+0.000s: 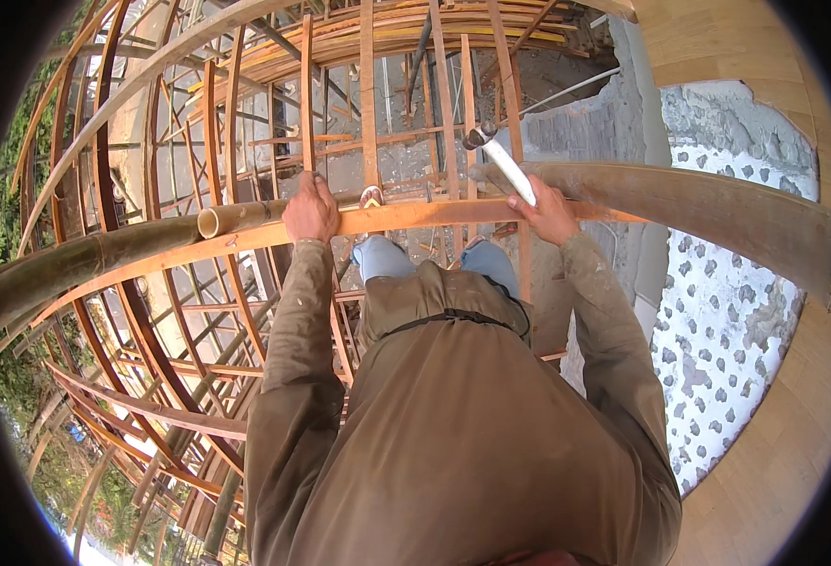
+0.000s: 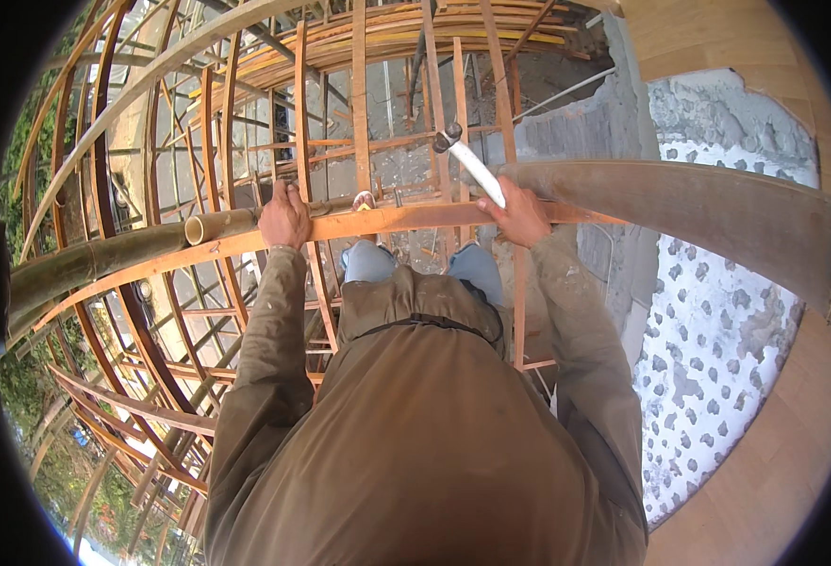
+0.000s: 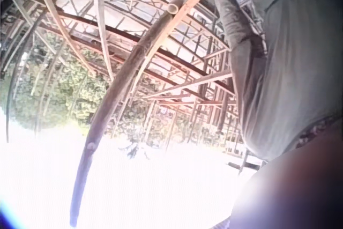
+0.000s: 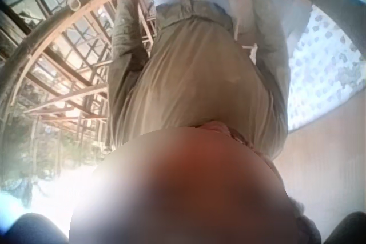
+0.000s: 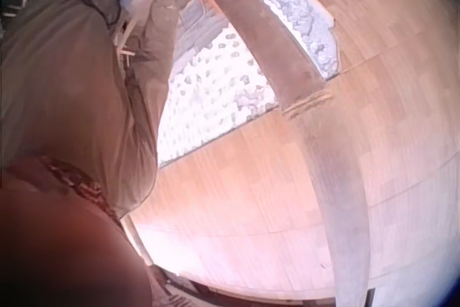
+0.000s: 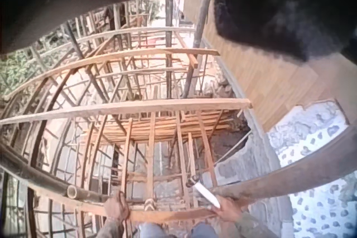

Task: The person uses a hammer to drive nails into bamboo poles and wooden planks to assemble a scaffolding structure. They repeatedly position planks and strike nails to secure the framework.

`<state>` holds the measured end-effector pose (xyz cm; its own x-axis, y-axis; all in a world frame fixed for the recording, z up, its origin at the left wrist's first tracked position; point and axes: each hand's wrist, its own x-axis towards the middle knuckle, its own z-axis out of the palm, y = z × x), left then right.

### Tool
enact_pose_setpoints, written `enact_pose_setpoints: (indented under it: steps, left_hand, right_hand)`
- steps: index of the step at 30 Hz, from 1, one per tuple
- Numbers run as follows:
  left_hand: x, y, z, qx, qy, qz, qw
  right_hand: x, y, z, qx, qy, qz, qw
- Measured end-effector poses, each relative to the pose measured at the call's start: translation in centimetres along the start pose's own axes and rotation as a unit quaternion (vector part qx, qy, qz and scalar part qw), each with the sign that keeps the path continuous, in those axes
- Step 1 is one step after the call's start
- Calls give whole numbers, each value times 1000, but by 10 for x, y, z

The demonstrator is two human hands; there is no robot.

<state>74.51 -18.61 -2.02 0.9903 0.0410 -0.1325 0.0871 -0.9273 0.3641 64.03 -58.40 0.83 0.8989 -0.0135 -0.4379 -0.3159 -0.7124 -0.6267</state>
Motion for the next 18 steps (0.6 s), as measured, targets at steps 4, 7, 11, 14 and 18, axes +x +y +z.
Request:
enact_pose_setpoints:
  steps: [4, 7, 11, 14, 18]
  left_hand:
    - [0, 2, -1, 14, 13, -12, 1000]
    - [0, 2, -2, 14, -11, -28, 999]
    - [2, 2, -3, 13, -19, -32, 999]
    - [2, 4, -5, 8, -23, -41, 999]
    - [4, 8, -11, 1, -39, -52, 998]
  right_hand:
    - [3, 3, -3, -42, -16, -37, 998]
    - [7, 3, -5, -27, -46, -10, 999]
    - [12, 2, -7, -9, -56, -58, 997]
    - [15, 3, -8, 3, -69, -51, 996]
    - [15, 4, -8, 4, -67, -50, 996]
